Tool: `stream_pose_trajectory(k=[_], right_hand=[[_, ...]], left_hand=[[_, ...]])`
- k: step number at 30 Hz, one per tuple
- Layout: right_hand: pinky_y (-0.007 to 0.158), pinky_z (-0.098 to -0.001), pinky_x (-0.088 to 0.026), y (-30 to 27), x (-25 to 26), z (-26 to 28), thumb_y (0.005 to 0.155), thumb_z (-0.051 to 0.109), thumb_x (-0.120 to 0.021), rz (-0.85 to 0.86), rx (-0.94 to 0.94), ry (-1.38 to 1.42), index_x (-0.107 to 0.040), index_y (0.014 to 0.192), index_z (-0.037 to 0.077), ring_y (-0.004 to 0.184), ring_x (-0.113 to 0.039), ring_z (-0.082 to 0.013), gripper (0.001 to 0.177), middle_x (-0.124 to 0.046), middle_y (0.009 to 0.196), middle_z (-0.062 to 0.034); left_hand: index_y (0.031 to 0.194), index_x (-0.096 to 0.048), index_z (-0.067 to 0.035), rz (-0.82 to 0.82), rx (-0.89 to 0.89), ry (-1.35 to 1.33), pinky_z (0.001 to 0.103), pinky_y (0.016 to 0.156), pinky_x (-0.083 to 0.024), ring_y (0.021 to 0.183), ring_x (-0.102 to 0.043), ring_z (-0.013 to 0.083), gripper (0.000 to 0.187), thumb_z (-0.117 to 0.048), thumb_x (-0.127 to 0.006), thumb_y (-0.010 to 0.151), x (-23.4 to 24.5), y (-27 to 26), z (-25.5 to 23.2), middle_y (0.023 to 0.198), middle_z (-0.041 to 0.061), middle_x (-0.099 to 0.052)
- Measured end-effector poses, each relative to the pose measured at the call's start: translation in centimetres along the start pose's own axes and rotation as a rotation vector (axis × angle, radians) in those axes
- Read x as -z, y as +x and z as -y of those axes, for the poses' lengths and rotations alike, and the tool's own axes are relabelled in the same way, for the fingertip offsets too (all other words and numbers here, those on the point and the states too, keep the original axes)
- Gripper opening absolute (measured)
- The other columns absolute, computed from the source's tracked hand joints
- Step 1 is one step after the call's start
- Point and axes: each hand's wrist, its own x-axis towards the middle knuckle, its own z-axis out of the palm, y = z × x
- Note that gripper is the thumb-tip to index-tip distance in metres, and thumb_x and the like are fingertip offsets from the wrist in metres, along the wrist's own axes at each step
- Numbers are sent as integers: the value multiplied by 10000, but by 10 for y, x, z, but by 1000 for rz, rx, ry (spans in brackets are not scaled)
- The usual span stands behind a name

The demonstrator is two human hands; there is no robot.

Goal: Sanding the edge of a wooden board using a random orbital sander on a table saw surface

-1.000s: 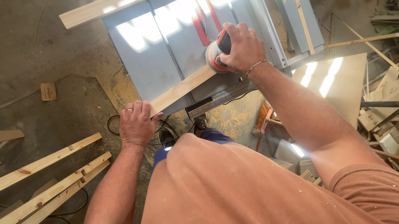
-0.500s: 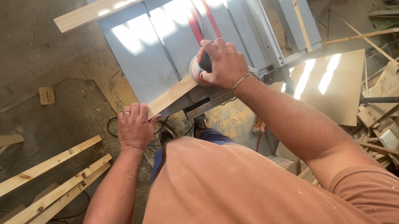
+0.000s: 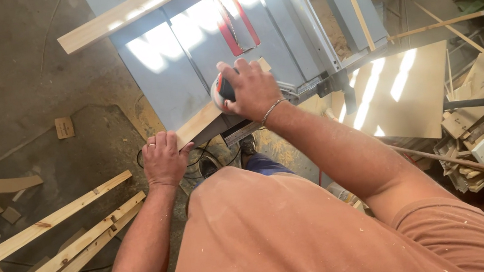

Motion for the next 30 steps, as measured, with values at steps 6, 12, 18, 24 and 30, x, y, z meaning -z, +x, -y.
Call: stream_pose_trajectory(k=[6,12,18,24,30], right_hand=[[746,-591,-604,9,5,-42,734,396,-866,-40,-70,33,-427,1426,245,1027,-609,-391,833,-522,1130,-110],[754,-592,-608,23,0,-81,727,395,-841,-61,-155,-10,-402,1437,268,1041,-604,-381,844,-515,1157,-96],[784,-591,-602,25,6,-107,729,387,-808,-54,-230,30,-422,1446,260,1077,-600,-382,824,-520,1189,-97],[793,-576,-606,23,-3,-100,734,412,-811,-19,-175,11,-401,1458,264,1090,-583,-377,846,-498,1209,-93],[781,-564,-613,5,-3,-70,729,428,-813,-3,-77,2,-398,1465,281,1078,-584,-345,858,-495,1182,-59]], left_hand=[[984,-587,-140,9,12,-13,396,716,-480,887,-598,278,573,-683,-664,817,8,3,-3,924,34,-529],[981,-585,-142,-15,-10,-11,395,738,-487,901,-602,274,546,-673,-620,861,3,2,0,926,33,-536],[983,-590,-146,-25,-6,-18,395,728,-493,880,-602,270,541,-674,-615,866,1,0,2,906,30,-532],[1011,-590,-137,-23,-6,-8,395,734,-496,883,-602,277,541,-662,-599,882,0,-1,2,920,41,-530],[982,-588,-138,24,27,11,403,742,-491,892,-597,275,558,-666,-664,821,4,0,-2,931,39,-536]])
